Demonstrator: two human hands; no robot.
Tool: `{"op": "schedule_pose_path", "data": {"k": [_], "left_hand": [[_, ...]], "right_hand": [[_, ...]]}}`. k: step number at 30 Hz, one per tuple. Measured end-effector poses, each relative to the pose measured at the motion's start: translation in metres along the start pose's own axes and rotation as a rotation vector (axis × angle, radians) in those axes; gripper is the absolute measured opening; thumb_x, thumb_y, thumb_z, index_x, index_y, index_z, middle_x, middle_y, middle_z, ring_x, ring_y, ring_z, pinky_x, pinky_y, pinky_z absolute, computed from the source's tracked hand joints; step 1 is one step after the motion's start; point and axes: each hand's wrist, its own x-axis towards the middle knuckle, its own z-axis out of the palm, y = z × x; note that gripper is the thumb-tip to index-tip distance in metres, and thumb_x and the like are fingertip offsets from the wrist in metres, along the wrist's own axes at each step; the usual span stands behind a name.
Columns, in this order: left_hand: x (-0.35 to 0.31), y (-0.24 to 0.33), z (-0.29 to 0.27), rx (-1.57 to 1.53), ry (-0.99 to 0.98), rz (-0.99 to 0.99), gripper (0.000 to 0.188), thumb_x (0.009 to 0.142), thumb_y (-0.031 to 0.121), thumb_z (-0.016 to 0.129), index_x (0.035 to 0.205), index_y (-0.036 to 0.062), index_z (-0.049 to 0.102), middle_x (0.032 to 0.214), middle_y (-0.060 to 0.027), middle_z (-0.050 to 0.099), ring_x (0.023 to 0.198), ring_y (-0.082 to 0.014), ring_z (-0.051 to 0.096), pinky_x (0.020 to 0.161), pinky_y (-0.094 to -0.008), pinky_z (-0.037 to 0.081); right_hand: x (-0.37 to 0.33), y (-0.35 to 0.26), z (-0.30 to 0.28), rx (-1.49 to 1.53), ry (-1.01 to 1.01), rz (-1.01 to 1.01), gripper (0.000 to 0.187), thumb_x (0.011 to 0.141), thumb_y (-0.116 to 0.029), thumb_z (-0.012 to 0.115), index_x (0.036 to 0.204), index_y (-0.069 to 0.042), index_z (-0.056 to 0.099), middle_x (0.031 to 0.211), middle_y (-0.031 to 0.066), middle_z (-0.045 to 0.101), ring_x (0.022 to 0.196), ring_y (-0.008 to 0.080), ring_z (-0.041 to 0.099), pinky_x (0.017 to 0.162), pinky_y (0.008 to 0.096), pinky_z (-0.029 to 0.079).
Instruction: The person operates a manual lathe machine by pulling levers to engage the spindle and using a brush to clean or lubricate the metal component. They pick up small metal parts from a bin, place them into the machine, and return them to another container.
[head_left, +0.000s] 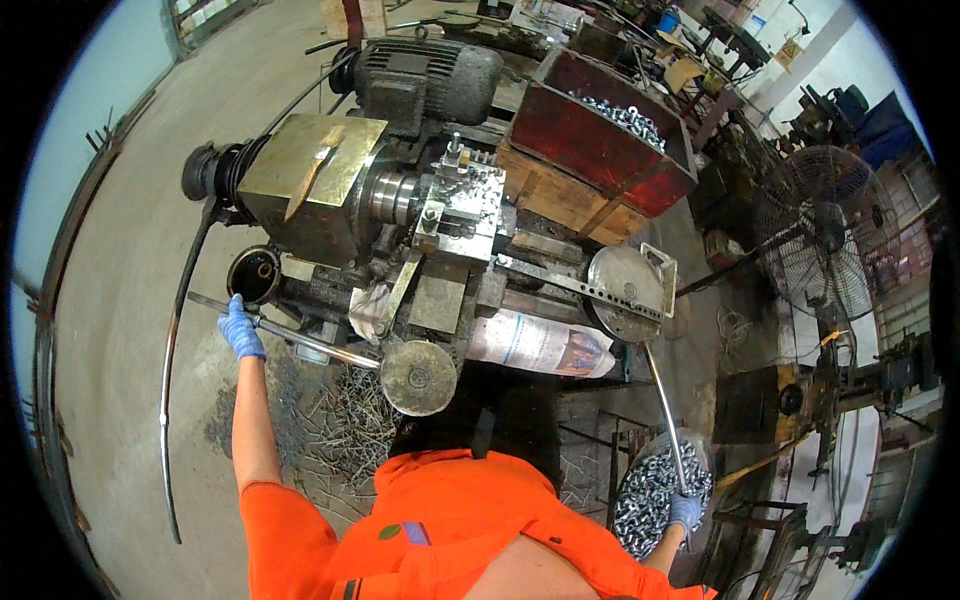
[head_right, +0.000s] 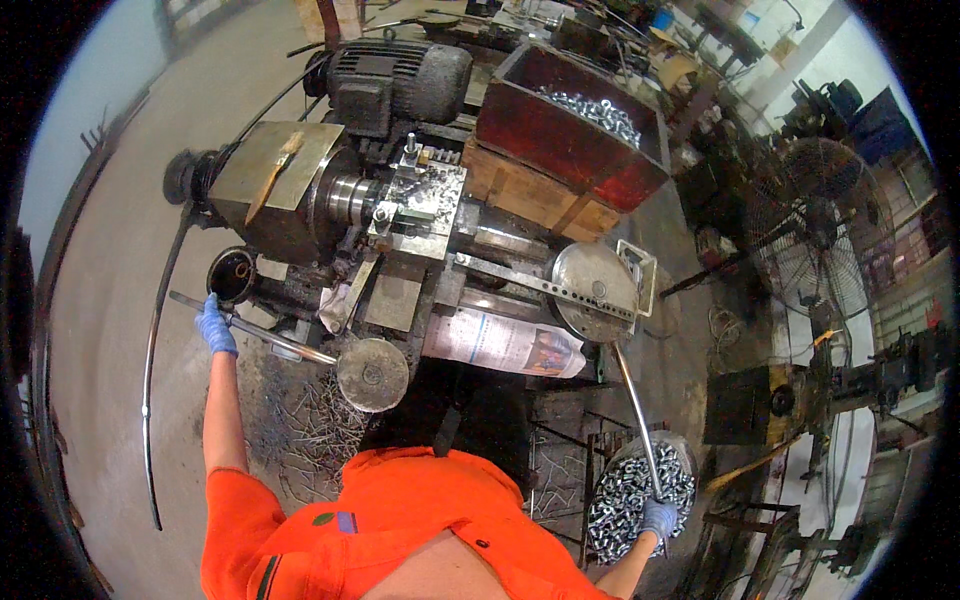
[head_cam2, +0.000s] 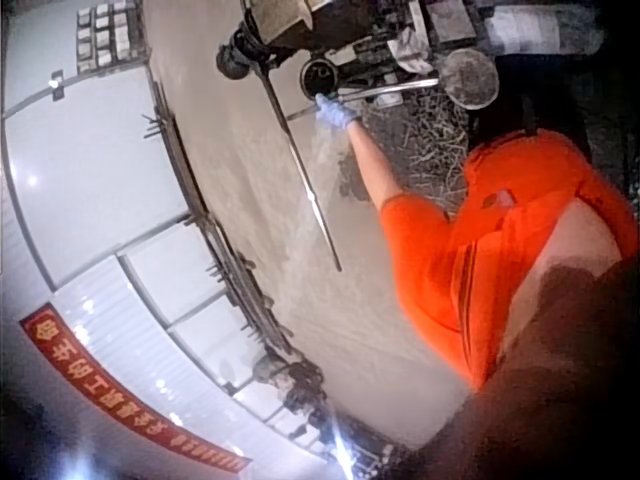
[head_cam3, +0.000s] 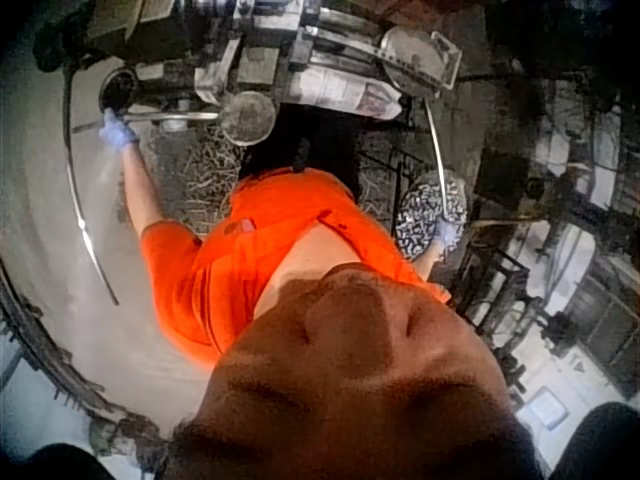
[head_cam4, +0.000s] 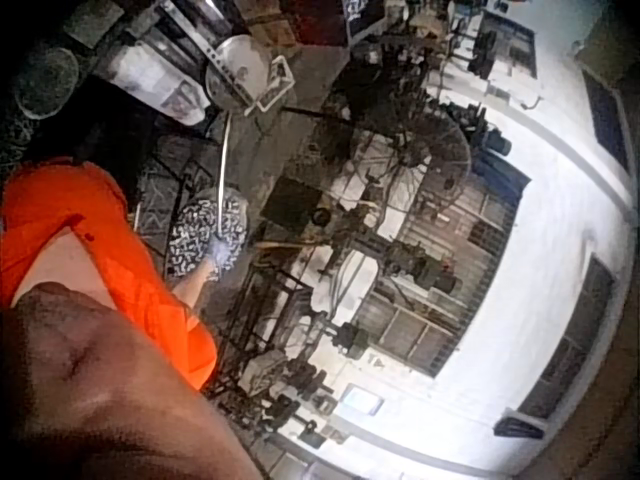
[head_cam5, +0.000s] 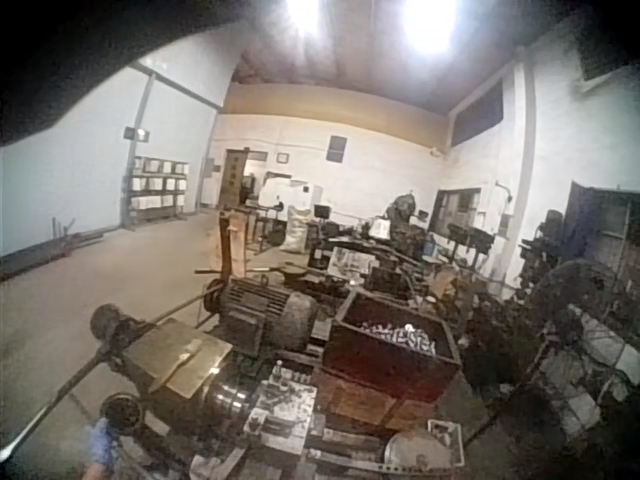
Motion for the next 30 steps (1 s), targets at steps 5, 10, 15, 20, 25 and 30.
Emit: {"op": "schedule_pose_path", "data": {"k": [5,10,15,20,25,30], "left_hand": [[-0.007,0.003,0.003,-0.035,-0.026,0.034,0.021,0.081,0.018,0.065,0.077,-0.0012,0.060,0.062,-0.0065,0.060,0.047,-0.0129,0.053,0.042,-0.0272,0.041],[-0.007,0.006,-0.001,-0.019,-0.032,0.032,0.019,0.082,0.017,0.064,0.078,-0.0011,0.059,0.062,-0.0070,0.060,0.046,-0.0141,0.054,0.040,-0.0272,0.042],[-0.019,0.014,0.007,-0.062,-0.040,0.036,0.018,0.082,0.016,0.063,0.076,-0.0011,0.059,0.060,-0.0076,0.059,0.044,-0.0153,0.054,0.039,-0.0276,0.043],[-0.007,0.008,0.002,0.021,0.041,0.014,0.019,0.082,0.017,0.063,0.075,-0.0006,0.059,0.059,-0.0078,0.059,0.043,-0.0145,0.052,0.038,-0.0271,0.041],[-0.003,0.008,-0.003,0.086,-0.019,-0.007,0.022,0.081,0.019,0.063,0.070,0.0012,0.058,0.057,-0.0087,0.059,0.042,-0.0142,0.052,0.036,-0.0265,0.039],[0.000,0.001,-0.003,-0.029,0.000,-0.010,0.022,0.081,0.020,0.062,0.070,0.0009,0.058,0.057,-0.0109,0.059,0.040,-0.0171,0.053,0.037,-0.0305,0.043]], "right_hand": [[0.008,0.008,0.010,-0.026,0.048,0.002,0.047,0.060,-0.036,0.071,0.090,0.000,0.065,0.092,0.0250,0.064,0.088,0.0390,0.062,0.080,0.0429,0.049],[0.006,0.007,0.012,0.009,0.069,-0.066,0.045,0.064,-0.037,0.069,0.088,0.001,0.065,0.092,0.0258,0.063,0.089,0.0401,0.060,0.079,0.0439,0.048],[0.017,0.025,0.030,0.033,0.113,-0.108,0.043,0.065,-0.039,0.068,0.085,-0.001,0.066,0.087,0.0244,0.064,0.083,0.0393,0.061,0.075,0.0450,0.048],[-0.011,-0.040,0.003,0.073,0.165,-0.199,0.052,0.068,-0.047,0.065,0.097,-0.004,0.064,0.089,0.0206,0.063,0.085,0.0372,0.060,0.077,0.0440,0.046],[-0.019,-0.130,-0.019,-0.144,0.224,-0.357,0.057,0.072,-0.049,0.060,0.116,-0.014,0.059,0.116,0.0165,0.056,0.112,0.0351,0.047,0.102,0.0465,0.028],[0.034,-0.165,-0.036,-0.311,0.154,-0.453,0.051,0.074,-0.043,0.058,0.116,-0.014,0.059,0.123,0.0119,0.052,0.119,0.0321,0.042,0.103,0.0500,0.026]]}}
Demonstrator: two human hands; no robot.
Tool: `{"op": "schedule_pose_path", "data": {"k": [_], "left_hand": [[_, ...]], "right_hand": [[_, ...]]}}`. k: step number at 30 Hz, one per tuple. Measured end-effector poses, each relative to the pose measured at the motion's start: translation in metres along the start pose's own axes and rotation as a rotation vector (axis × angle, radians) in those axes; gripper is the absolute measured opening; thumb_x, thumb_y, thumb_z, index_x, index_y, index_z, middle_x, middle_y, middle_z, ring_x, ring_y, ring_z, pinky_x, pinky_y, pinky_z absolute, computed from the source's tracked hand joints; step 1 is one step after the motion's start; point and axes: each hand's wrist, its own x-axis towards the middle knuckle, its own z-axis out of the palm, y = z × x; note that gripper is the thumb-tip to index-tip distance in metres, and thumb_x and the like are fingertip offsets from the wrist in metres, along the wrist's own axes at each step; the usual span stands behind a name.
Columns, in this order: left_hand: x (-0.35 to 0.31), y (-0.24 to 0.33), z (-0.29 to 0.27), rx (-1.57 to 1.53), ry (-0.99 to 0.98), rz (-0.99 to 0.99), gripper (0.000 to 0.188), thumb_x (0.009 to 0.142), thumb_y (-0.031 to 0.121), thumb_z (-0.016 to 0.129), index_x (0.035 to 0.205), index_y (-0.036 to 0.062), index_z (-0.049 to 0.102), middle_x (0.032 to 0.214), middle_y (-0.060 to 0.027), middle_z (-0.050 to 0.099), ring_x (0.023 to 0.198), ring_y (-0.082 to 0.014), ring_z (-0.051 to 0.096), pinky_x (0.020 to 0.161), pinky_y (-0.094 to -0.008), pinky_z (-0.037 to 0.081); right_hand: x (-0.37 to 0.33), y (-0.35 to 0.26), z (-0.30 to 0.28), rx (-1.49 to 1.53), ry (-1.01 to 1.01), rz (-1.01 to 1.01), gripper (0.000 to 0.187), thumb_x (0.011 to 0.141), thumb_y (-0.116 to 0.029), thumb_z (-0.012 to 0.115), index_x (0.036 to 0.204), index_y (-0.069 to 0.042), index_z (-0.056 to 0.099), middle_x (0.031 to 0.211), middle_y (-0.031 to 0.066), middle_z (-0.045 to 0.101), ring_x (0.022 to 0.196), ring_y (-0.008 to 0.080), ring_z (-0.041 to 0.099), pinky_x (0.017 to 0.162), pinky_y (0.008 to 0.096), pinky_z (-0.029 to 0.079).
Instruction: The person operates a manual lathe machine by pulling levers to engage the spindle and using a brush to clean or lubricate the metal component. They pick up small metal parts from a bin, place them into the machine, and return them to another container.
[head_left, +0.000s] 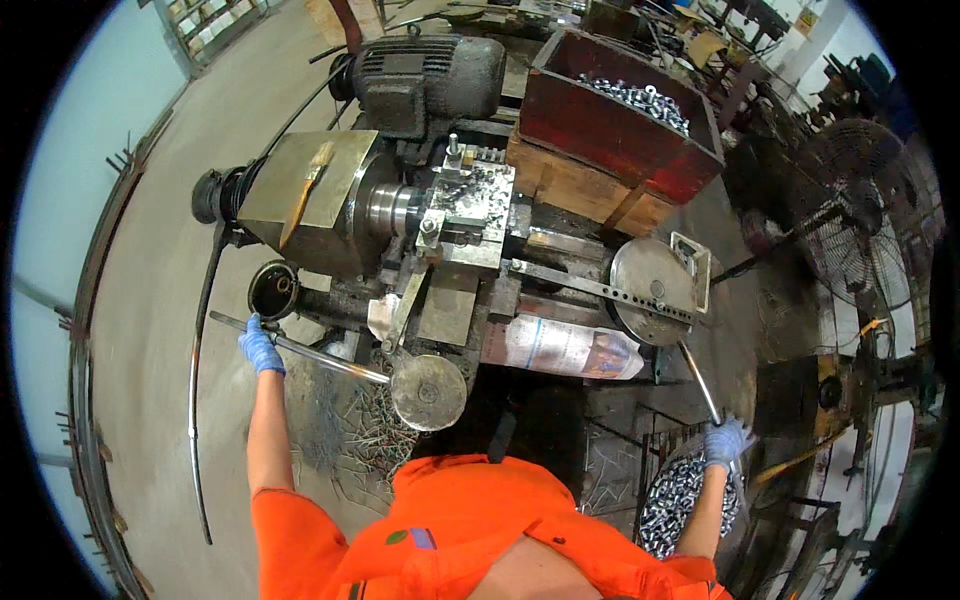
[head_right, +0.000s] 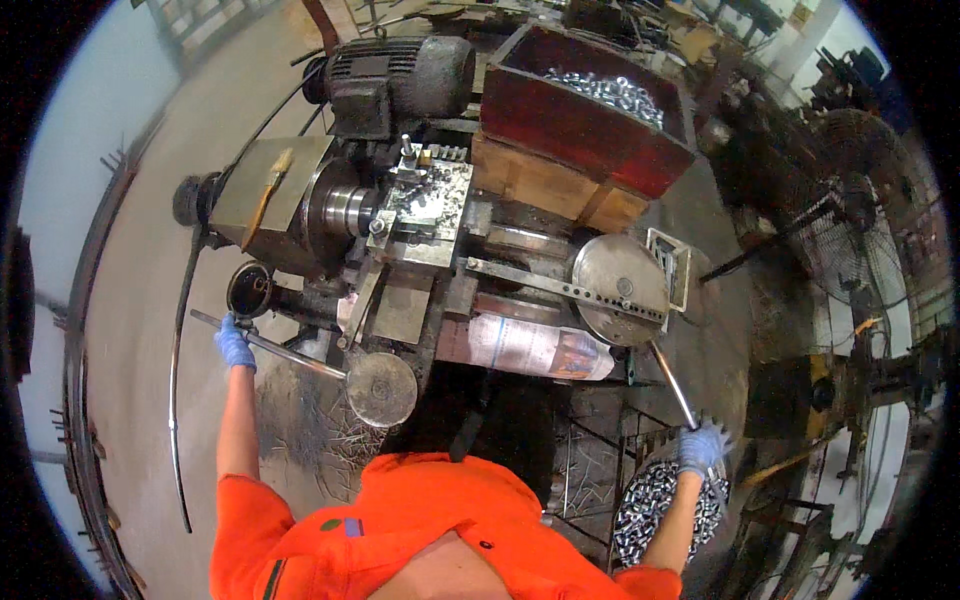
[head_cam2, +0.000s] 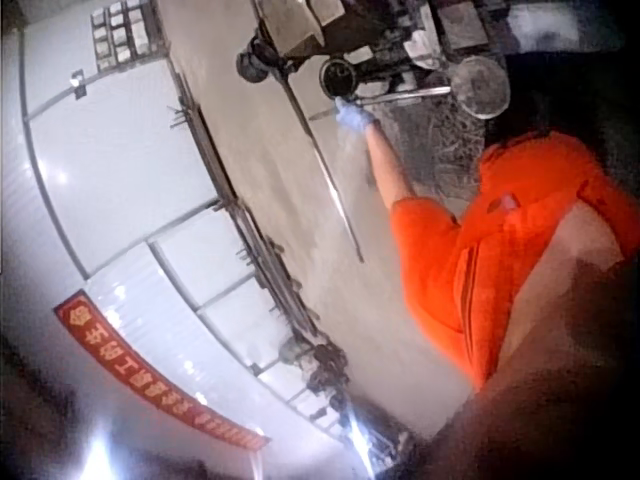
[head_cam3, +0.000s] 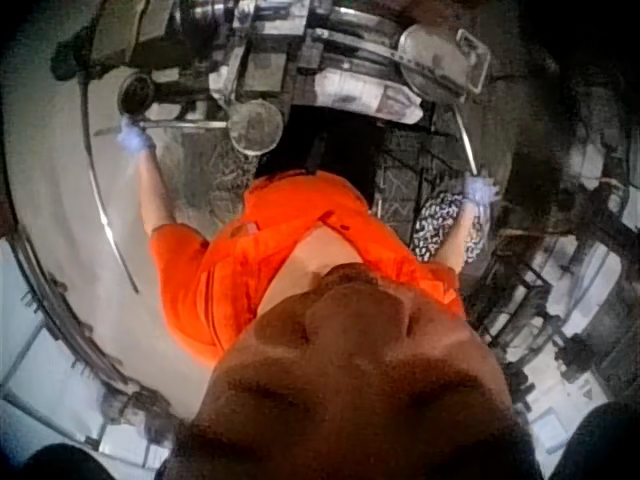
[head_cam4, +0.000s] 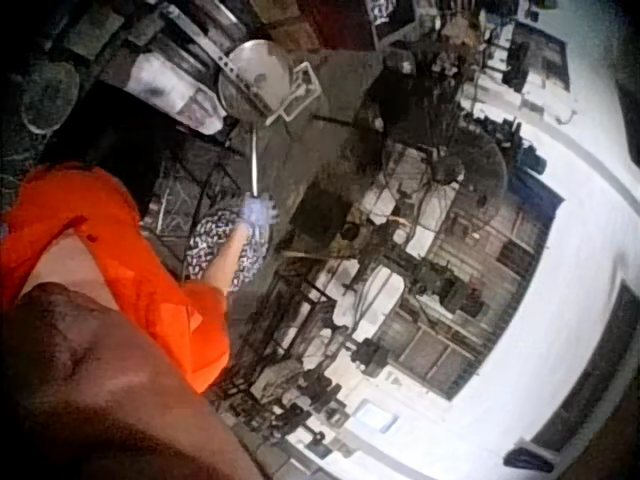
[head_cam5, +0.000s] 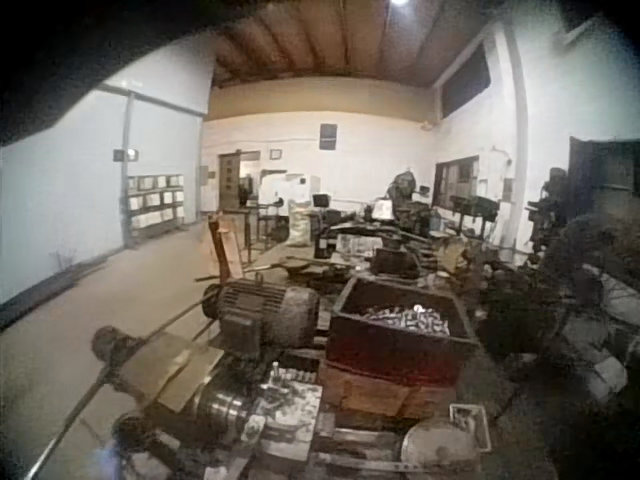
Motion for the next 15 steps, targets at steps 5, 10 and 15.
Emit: {"op": "schedule_pose_path", "data": {"k": [5,10,15], "left_hand": [[0.007,-0.015,-0.008,0.118,-0.020,0.007,0.024,0.081,0.021,0.060,0.074,-0.0012,0.055,0.057,-0.0130,0.059,0.041,-0.0200,0.054,0.039,-0.0318,0.045],[-0.008,-0.008,0.001,0.119,-0.077,-0.020,0.025,0.083,0.025,0.061,0.079,0.0010,0.054,0.056,-0.0128,0.058,0.042,-0.0175,0.054,0.038,-0.0294,0.042],[-0.006,0.003,-0.010,0.183,-0.208,-0.124,0.036,0.085,0.040,0.060,0.087,0.0036,0.057,0.059,-0.0082,0.058,0.045,-0.0164,0.055,0.046,-0.0291,0.051]], "right_hand": [[0.107,-0.015,-0.013,0.008,0.079,0.084,0.049,0.076,-0.033,0.059,0.121,-0.014,0.055,0.131,0.0121,0.046,0.124,0.0330,0.037,0.102,0.0551,0.024],[0.169,-0.093,-0.068,-0.012,0.034,0.123,0.058,0.077,-0.035,0.059,0.129,-0.013,0.046,0.138,0.0147,0.038,0.128,0.0353,0.032,0.102,0.0558,0.024],[0.163,-0.130,-0.050,0.087,0.197,-0.073,0.068,0.078,-0.048,0.056,0.134,-0.011,0.041,0.143,0.0104,0.033,0.130,0.0359,0.030,0.105,0.0502,0.024]]}}
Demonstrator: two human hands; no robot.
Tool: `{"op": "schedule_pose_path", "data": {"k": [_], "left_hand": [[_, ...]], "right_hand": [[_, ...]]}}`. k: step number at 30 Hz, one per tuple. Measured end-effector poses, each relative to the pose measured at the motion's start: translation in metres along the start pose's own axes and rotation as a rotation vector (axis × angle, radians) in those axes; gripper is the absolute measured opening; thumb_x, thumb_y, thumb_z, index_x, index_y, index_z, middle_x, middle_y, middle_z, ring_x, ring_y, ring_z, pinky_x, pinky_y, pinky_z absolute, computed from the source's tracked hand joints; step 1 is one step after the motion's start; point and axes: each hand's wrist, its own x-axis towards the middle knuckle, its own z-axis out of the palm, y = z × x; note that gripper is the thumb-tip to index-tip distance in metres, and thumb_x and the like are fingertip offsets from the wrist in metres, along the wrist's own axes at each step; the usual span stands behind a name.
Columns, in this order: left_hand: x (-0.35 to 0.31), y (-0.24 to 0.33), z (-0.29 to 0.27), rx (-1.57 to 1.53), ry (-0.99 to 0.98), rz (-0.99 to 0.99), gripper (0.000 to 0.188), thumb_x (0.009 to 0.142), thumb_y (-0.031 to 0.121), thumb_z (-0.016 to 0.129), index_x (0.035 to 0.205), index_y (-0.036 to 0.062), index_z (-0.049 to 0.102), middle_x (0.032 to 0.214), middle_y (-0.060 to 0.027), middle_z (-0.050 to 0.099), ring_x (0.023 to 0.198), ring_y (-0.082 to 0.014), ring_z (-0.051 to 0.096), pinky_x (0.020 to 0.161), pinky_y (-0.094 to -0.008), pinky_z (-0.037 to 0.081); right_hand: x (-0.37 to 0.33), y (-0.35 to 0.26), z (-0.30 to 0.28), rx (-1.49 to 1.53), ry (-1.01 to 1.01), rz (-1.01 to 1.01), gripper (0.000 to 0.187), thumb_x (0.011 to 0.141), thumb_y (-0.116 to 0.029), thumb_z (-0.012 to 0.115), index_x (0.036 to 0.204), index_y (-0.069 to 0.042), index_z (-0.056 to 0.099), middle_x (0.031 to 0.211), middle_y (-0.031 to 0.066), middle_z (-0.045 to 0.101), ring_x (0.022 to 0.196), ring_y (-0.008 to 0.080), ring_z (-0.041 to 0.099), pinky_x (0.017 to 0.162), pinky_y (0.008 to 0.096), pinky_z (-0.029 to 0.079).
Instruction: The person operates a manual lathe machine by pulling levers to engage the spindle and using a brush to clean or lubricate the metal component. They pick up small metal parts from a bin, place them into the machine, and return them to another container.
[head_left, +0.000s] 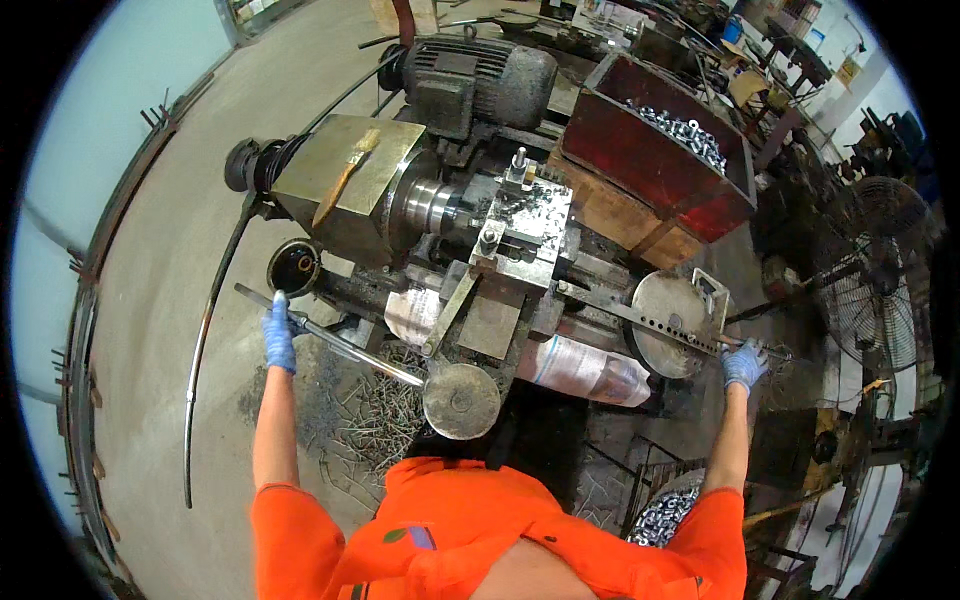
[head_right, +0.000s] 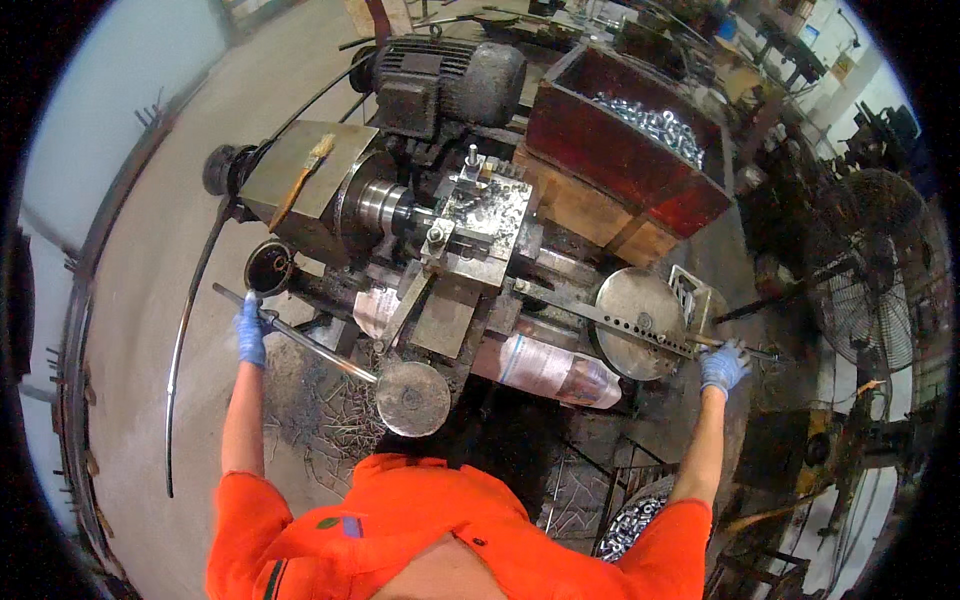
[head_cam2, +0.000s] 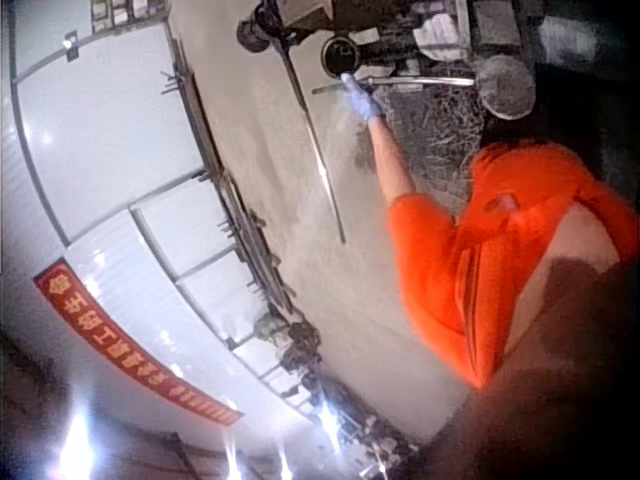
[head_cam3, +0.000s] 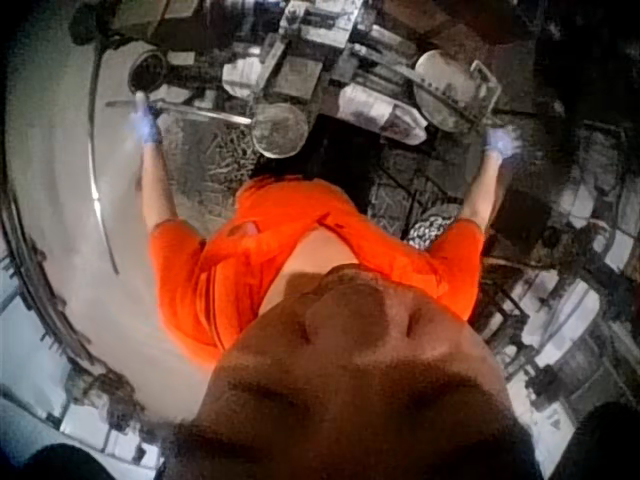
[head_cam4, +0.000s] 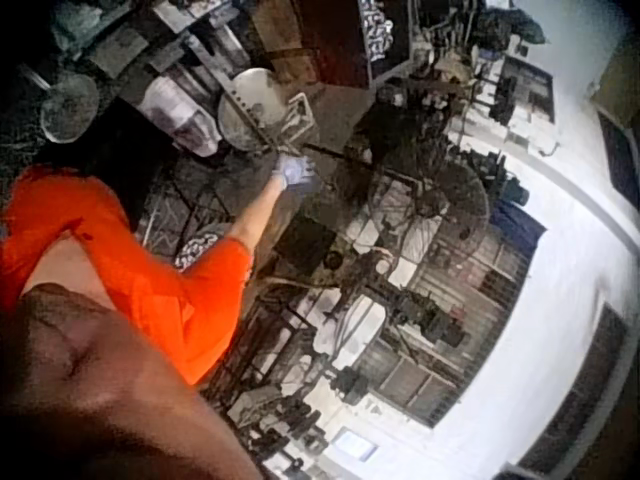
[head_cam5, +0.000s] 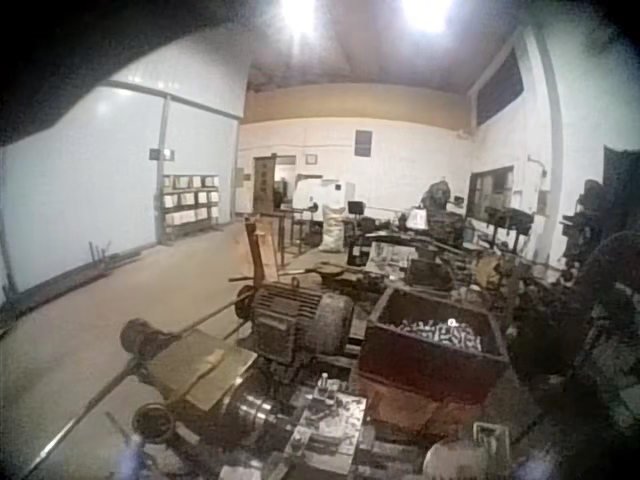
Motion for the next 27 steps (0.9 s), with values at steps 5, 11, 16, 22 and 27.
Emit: {"op": "schedule_pose_path", "data": {"k": [5,11,16,22,27], "left_hand": [[0.018,-0.072,-0.051,-0.037,0.001,-0.037,0.039,0.087,0.044,0.054,0.096,0.0067,0.060,0.075,-0.0085,0.061,0.059,-0.0206,0.061,0.057,-0.0341,0.051],[0.010,-0.091,-0.009,1.741,-0.637,0.640,0.034,0.080,0.036,0.048,0.093,0.0102,0.066,0.088,-0.0130,0.067,0.082,-0.0308,0.064,0.070,-0.0390,0.049],[-0.021,-0.094,0.031,1.521,-0.361,0.584,0.034,0.080,0.040,0.048,0.088,0.0123,0.067,0.086,-0.0113,0.067,0.083,-0.0297,0.064,0.071,-0.0400,0.049],[-0.028,-0.120,0.024,1.680,-0.608,0.581,0.030,0.076,0.040,0.059,0.090,0.0163,0.068,0.092,-0.0104,0.067,0.083,-0.0264,0.065,0.067,-0.0400,0.051],[-0.005,-0.115,0.008,1.550,-0.515,0.459,0.030,0.077,0.040,0.059,0.088,0.0129,0.067,0.089,-0.0150,0.066,0.085,-0.0324,0.063,0.074,-0.0439,0.050]], "right_hand": [[-0.062,0.021,0.019,0.207,0.068,-0.161,0.071,0.075,-0.051,0.061,0.129,-0.007,0.046,0.139,0.0124,0.038,0.126,0.0374,0.035,0.104,0.0482,0.026],[-0.131,0.056,0.036,0.404,-0.113,-0.138,0.049,0.072,-0.045,0.067,0.102,-0.007,0.066,0.110,0.0175,0.061,0.105,0.0352,0.054,0.095,0.0435,0.038],[-0.150,0.079,0.079,0.639,-0.073,-0.088,0.037,0.069,-0.036,0.073,0.085,-0.003,0.070,0.087,0.0158,0.068,0.085,0.0294,0.064,0.080,0.0350,0.049],[-0.144,0.030,-0.029,0.723,0.041,-0.316,0.025,0.073,-0.023,0.073,0.077,0.002,0.068,0.072,0.0156,0.067,0.064,0.0205,0.066,0.062,0.0310,0.049],[-0.117,-0.080,-0.166,0.896,-0.269,-0.633,0.025,0.081,-0.022,0.066,0.074,0.002,0.064,0.061,0.0045,0.059,0.058,0.0081,0.048,0.057,0.0278,0.044]]}}
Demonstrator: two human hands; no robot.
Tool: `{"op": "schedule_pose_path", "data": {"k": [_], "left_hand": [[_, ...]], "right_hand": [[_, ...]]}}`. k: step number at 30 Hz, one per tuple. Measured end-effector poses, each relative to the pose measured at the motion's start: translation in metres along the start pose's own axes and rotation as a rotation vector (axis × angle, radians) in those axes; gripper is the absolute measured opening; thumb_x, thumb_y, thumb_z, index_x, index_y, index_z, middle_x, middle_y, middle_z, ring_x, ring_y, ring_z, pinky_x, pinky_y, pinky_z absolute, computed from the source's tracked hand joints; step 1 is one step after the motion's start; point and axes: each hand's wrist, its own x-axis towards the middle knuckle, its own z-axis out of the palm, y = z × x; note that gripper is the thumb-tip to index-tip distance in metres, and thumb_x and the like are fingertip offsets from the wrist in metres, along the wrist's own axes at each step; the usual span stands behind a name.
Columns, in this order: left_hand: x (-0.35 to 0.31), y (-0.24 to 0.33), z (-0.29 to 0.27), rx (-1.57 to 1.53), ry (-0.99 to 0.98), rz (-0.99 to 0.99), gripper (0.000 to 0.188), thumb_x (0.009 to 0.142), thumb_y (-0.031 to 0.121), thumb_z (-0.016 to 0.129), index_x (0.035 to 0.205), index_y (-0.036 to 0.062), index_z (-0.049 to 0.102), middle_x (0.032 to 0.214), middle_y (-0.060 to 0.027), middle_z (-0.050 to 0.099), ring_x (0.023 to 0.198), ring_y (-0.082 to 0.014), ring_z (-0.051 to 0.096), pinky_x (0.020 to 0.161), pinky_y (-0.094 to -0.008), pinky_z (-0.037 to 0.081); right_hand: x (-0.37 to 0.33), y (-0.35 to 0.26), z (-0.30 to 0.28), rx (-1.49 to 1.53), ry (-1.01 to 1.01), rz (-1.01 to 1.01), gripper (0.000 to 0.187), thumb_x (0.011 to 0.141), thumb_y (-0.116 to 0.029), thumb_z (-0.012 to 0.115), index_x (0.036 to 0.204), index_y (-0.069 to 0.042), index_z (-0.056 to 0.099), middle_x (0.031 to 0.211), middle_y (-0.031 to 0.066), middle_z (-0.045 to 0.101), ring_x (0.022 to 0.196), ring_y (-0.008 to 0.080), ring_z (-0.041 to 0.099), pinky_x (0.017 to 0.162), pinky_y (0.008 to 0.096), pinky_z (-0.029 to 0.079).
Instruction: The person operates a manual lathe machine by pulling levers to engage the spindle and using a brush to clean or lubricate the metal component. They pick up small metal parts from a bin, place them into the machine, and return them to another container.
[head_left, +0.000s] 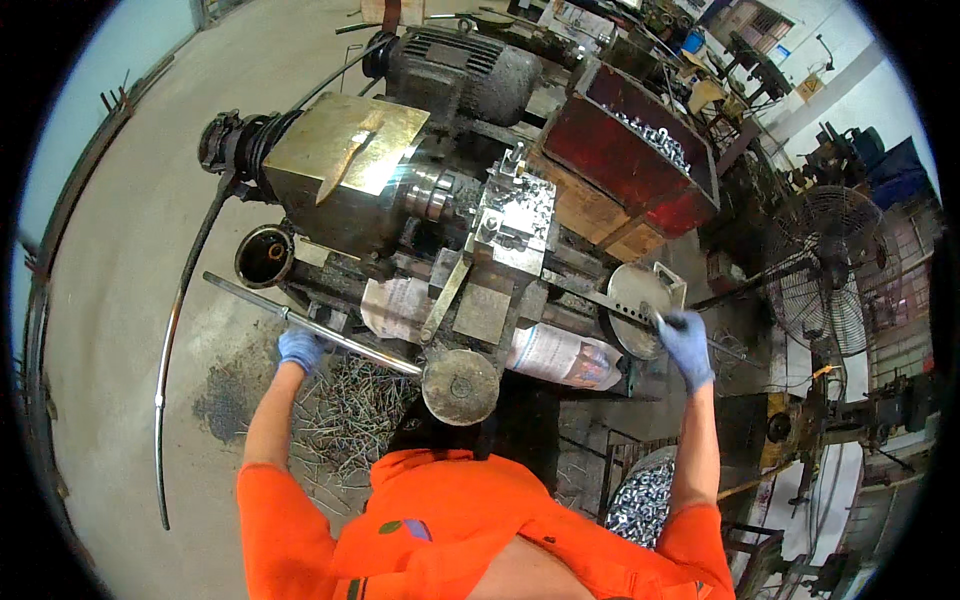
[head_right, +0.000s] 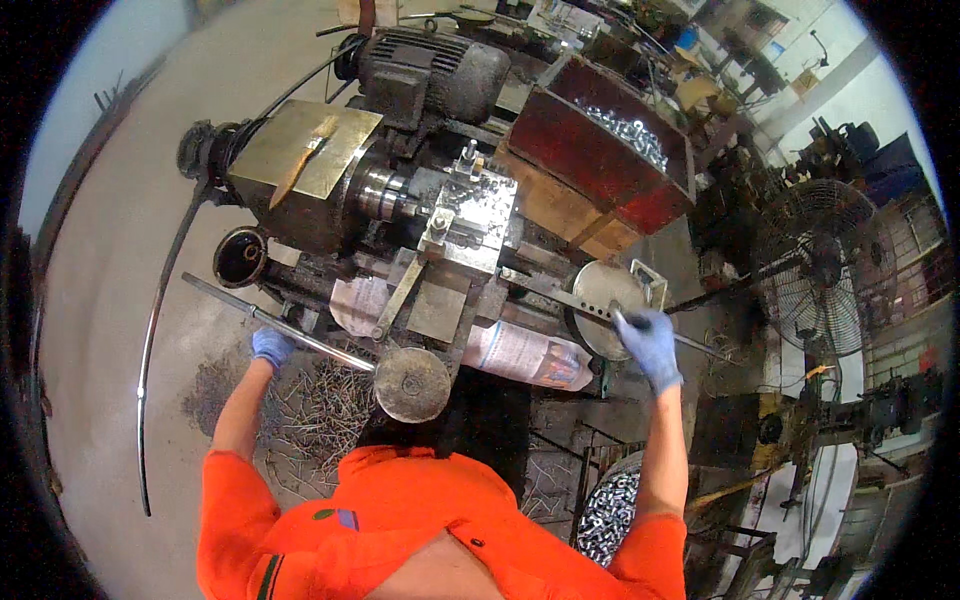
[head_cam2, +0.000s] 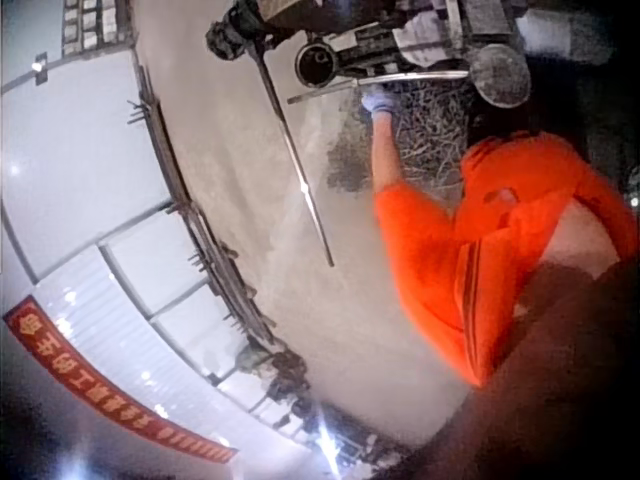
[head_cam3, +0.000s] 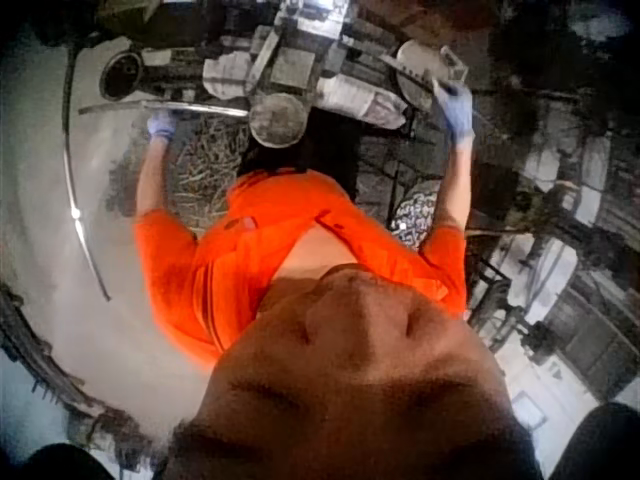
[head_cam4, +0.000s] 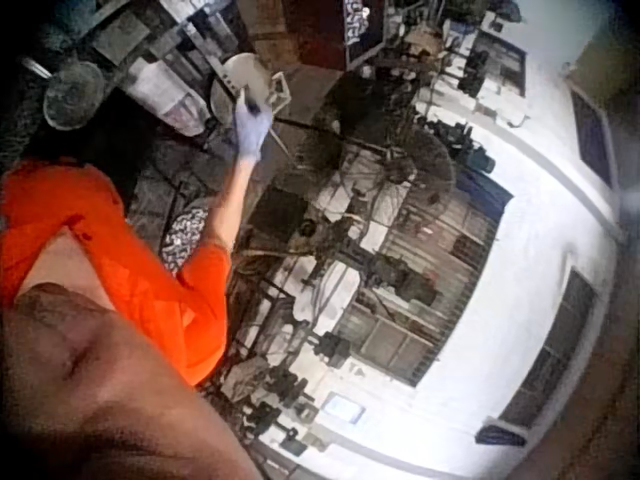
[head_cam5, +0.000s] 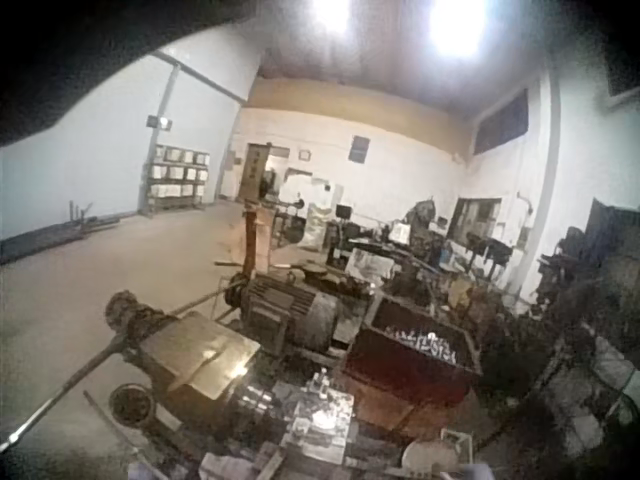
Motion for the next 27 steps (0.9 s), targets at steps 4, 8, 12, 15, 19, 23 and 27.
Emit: {"op": "schedule_pose_path", "data": {"k": [4,8,12,15,19,23,27], "left_hand": [[-0.039,0.013,-0.050,-0.215,0.029,0.000,0.036,0.080,0.040,0.056,0.099,0.0112,0.064,0.092,-0.0186,0.064,0.087,-0.0368,0.061,0.078,-0.0442,0.048],[-0.072,-0.037,-0.105,-0.381,0.033,-0.146,0.039,0.083,0.039,0.055,0.109,0.0108,0.061,0.095,-0.0185,0.064,0.088,-0.0338,0.062,0.079,-0.0419,0.047],[-0.117,-0.084,-0.169,-0.718,0.302,-0.227,0.032,0.089,0.028,0.054,0.113,0.0077,0.060,0.095,-0.0150,0.066,0.088,-0.0224,0.063,0.079,-0.0332,0.047],[-0.154,-0.150,-0.169,-0.584,0.667,-0.121,0.030,0.091,0.025,0.052,0.114,0.0065,0.060,0.100,-0.0165,0.065,0.091,-0.0205,0.062,0.080,-0.0319,0.047],[-0.174,-0.170,-0.204,-0.427,0.798,-0.408,0.038,0.093,0.031,0.048,0.117,0.0031,0.057,0.108,-0.0135,0.063,0.095,-0.0223,0.059,0.086,-0.0324,0.044],[-0.172,-0.168,-0.191,-0.258,0.605,-0.486,0.041,0.092,0.040,0.046,0.109,0.0072,0.063,0.097,-0.0154,0.065,0.089,-0.0289,0.063,0.080,-0.0353,0.048],[-0.163,-0.147,-0.169,-0.030,0.651,-0.556,0.046,0.092,0.050,0.037,0.106,0.0156,0.063,0.087,-0.0145,0.066,0.077,-0.0330,0.063,0.067,-0.0428,0.048]], "right_hand": [[0.073,-0.132,0.025,0.133,-0.174,-0.257,0.039,0.080,-0.035,0.065,0.075,0.004,0.064,0.062,0.0060,0.057,0.061,0.0097,0.049,0.059,0.0291,0.042],[0.144,-0.208,0.075,-0.213,-0.260,-0.313,0.053,0.073,-0.051,0.060,0.077,0.002,0.066,0.073,0.0198,0.064,0.072,0.0304,0.063,0.071,0.0387,0.047],[0.176,-0.218,0.125,-0.070,-0.202,-0.407,0.052,0.072,-0.048,0.065,0.086,0.002,0.067,0.087,0.0228,0.065,0.085,0.0312,0.063,0.076,0.0374,0.049],[0.156,-0.248,0.111,0.108,-0.175,-0.273,0.047,0.077,-0.048,0.063,0.080,-0.001,0.068,0.073,0.0139,0.067,0.070,0.0254,0.064,0.073,0.0348,0.049],[0.160,-0.235,0.107,-0.293,-0.365,-0.263,0.047,0.076,-0.048,0.065,0.081,-0.002,0.069,0.072,0.0124,0.067,0.066,0.0225,0.064,0.072,0.0334,0.049],[0.148,-0.248,0.115,0.267,-0.388,-0.162,0.052,0.077,-0.051,0.063,0.092,-0.001,0.068,0.086,0.0139,0.068,0.077,0.0252,0.064,0.076,0.0342,0.048],[0.154,-0.245,0.115,-0.319,-0.308,-0.266,0.052,0.074,-0.052,0.065,0.089,-0.002,0.069,0.084,0.0150,0.068,0.076,0.0242,0.064,0.075,0.0355,0.048]]}}
